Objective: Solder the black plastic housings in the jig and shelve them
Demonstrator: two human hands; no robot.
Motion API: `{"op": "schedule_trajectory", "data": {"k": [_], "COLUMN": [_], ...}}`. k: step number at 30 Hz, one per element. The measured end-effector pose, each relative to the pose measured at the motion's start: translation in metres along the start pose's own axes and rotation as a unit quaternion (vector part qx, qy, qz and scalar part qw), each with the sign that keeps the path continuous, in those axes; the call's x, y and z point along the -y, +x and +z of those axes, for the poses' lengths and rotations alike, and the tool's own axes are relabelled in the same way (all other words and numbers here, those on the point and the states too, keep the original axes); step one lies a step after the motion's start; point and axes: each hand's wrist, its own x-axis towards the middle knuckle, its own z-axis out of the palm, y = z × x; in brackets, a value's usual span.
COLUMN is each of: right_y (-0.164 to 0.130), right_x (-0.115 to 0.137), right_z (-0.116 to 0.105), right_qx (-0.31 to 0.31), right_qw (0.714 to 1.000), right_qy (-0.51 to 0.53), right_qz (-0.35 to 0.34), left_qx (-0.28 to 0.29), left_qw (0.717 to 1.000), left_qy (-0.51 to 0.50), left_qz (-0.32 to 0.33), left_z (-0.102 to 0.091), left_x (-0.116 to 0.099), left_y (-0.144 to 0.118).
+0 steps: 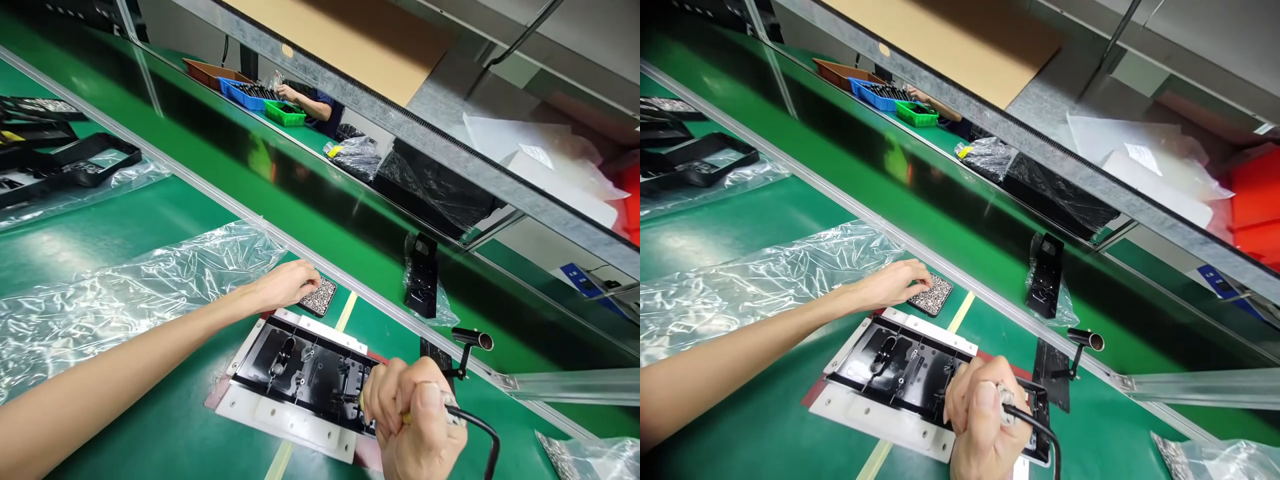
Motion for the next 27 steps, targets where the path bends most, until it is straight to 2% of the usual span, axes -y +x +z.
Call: {"op": "schedule_trajectory", "data": {"k": [3,8,17,21,27], "right_y": [-0.003,-0.005,-0.008,-0.006,0.003], "right_x": [-0.003,-0.005,-0.007,-0.004,0.004], "right_z": [0.0,0.002,-0.004,0.0,0.007], "right_qx": [0.008,0.004,0.022,0.01,-0.022], "right_qw": [1.0,0.999,0.999,1.0,1.0], "right_qy": [-0.004,0.005,0.013,0.0,-0.007], "right_qz": [-0.015,-0.032,-0.024,-0.026,0.009], "left_qx": [0.007,0.016,0.001,-0.002,-0.001], "left_qw": [0.999,0.998,0.999,0.999,0.996], "left_qy": [-0.004,0.004,0.014,-0.003,-0.084], "left_qz": [0.031,0.067,0.052,0.039,-0.017], "left_z": [0.013,0.023,0.035,0.031,0.008], "left_x": [0.003,0.002,0.0,-0.003,-0.021], "left_y": [0.011,0.025,0.029,0.028,0.015]}}
